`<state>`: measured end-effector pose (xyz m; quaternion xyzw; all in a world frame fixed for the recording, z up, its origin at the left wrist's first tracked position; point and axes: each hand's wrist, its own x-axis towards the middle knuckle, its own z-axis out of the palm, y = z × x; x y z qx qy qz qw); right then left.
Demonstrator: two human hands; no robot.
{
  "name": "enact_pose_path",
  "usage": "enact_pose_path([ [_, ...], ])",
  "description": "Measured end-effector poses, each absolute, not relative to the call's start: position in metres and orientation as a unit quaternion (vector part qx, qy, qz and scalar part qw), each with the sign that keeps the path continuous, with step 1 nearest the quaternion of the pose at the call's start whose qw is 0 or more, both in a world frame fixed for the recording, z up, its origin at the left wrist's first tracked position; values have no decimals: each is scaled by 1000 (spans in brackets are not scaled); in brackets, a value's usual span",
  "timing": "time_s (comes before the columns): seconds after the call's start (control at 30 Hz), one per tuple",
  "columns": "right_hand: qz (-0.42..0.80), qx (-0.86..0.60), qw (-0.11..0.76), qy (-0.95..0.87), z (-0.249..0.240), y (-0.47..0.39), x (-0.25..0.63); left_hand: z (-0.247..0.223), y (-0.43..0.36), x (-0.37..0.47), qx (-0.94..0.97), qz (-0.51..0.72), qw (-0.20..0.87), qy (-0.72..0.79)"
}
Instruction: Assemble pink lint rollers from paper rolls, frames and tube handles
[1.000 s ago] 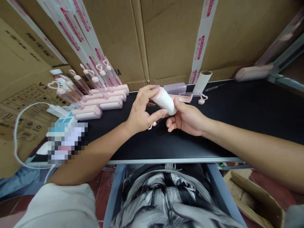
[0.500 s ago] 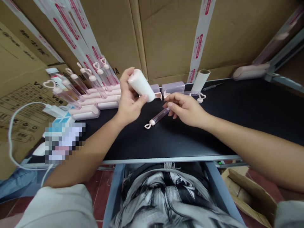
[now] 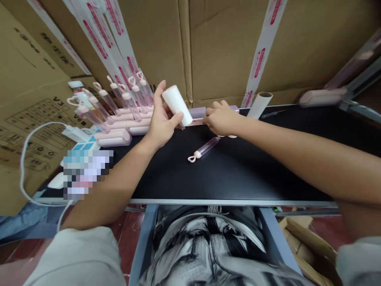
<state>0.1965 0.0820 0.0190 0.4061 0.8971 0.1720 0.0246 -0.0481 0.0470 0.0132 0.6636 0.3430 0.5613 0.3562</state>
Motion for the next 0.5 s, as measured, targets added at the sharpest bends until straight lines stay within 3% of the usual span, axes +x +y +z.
enact_pose_path([
  [0.3, 146, 345, 89, 923, 14, 79, 181, 15, 55, -56, 667, 574, 357, 313],
  [0.5, 129, 348, 4, 929, 24, 78, 168, 12, 60, -57, 686, 574, 344, 286],
])
